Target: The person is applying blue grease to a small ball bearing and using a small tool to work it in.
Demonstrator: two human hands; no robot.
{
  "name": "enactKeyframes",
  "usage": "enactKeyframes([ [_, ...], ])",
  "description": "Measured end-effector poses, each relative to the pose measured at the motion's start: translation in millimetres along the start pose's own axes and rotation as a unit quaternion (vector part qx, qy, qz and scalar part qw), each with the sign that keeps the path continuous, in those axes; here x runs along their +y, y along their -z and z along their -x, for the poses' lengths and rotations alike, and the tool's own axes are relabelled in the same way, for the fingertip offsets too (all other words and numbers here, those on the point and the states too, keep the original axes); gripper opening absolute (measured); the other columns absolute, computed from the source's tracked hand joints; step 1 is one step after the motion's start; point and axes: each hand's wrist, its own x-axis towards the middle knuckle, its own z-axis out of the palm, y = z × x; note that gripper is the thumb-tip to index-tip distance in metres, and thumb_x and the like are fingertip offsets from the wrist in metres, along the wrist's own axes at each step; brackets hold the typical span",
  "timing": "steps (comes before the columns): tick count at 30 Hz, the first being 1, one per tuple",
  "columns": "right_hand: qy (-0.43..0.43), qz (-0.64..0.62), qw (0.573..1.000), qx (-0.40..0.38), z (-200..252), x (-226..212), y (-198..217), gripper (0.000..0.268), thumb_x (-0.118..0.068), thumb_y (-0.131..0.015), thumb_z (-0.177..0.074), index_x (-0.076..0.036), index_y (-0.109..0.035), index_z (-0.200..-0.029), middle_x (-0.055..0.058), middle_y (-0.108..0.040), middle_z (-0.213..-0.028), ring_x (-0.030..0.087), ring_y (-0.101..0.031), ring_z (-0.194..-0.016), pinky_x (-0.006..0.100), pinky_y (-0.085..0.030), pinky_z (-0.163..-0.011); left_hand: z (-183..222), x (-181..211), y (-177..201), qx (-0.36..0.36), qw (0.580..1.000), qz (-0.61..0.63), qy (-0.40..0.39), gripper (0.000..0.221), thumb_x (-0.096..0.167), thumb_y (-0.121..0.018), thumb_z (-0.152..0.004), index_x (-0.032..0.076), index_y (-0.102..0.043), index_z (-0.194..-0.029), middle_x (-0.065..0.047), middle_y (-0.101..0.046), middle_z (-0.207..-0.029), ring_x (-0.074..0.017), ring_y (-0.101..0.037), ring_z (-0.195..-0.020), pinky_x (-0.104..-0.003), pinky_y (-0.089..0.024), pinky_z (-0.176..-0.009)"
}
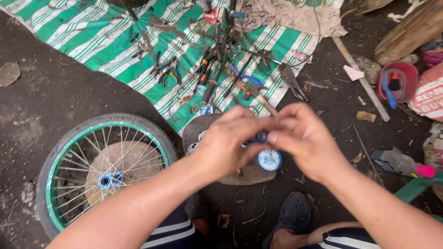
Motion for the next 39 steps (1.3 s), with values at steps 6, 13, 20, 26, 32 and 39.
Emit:
enactKeyframes([
  [6, -0.017, 0.18, 0.981, 0.073, -11, -50, 40, 0.048, 0.003, -0.066, -0.095, -0.004, -0.048, -0.139, 0.025, -0.069, -0.135, 0.034, -0.071, -0.119, 0.049, -0.067, -0.096, 22, -130, -37, -0.055, 0.972, -0.103, 0.202, 0.057, 0.023, -0.093, -0.089, 0.005, -0.074, -0.14, -0.018, -0.082, -0.129, -0.0383, -0.066, -0.124, -0.053, -0.059, -0.095],
  [13, 0.156, 0.366, 0.912, 0.103, -12, -47, 94, 0.062, 0.013, -0.073, -0.103, 0.007, -0.032, -0.149, 0.034, -0.058, -0.142, 0.039, -0.068, -0.114, 0.046, -0.055, -0.096, 140, -252, -103, 0.016, 0.92, -0.194, 0.341, 0.046, 0.012, -0.085, -0.096, 0.005, -0.073, -0.14, -0.015, -0.081, -0.133, -0.0365, -0.069, -0.133, -0.057, -0.038, -0.133],
  [20, 0.057, 0.402, 0.906, 0.119, -14, -39, 117, 0.074, 0.016, -0.067, -0.103, 0.008, -0.024, -0.163, 0.04, -0.05, -0.146, 0.048, -0.065, -0.106, 0.06, -0.06, -0.085, 231, -269, -159, 0.062, 0.769, -0.105, 0.627, 0.057, 0.024, -0.088, -0.092, 0.036, -0.072, -0.146, 0.001, -0.07, -0.13, -0.0291, -0.057, -0.131, -0.044, -0.048, -0.11],
  [26, 0.026, 0.411, 0.903, 0.119, -19, -39, 122, 0.076, 0.01, -0.071, -0.099, 0.007, -0.029, -0.163, 0.035, -0.055, -0.148, 0.041, -0.067, -0.103, 0.055, -0.056, -0.083, 241, -272, -169, 0.009, 0.78, -0.091, 0.619, 0.073, 0.019, -0.086, -0.09, 0.035, -0.061, -0.158, 0.009, -0.076, -0.134, -0.0233, -0.048, -0.147, -0.048, -0.043, -0.119],
  [32, -0.013, 0.423, 0.897, 0.126, -20, -46, 117, 0.08, 0.001, -0.076, -0.098, 0.005, -0.032, -0.165, 0.029, -0.057, -0.149, 0.033, -0.07, -0.103, 0.044, -0.053, -0.079, 244, -261, -189, 0.001, 0.848, -0.186, 0.497, 0.062, 0.024, -0.074, -0.088, 0.021, -0.062, -0.149, 0.0, -0.07, -0.132, -0.0324, -0.046, -0.139, -0.055, -0.04, -0.106],
  [39, -0.03, 0.412, 0.904, 0.108, -16, -47, 114, 0.071, -0.001, -0.074, -0.098, -0.004, -0.036, -0.158, 0.022, -0.06, -0.145, 0.027, -0.072, -0.102, 0.038, -0.057, -0.081, 237, -242, -277, -0.214, 0.921, -0.253, 0.203, 0.017, 0.026, -0.07, -0.1, 0.014, -0.07, -0.112, -0.013, -0.078, -0.108, -0.0365, -0.07, -0.104, -0.05, -0.053, -0.082],
])
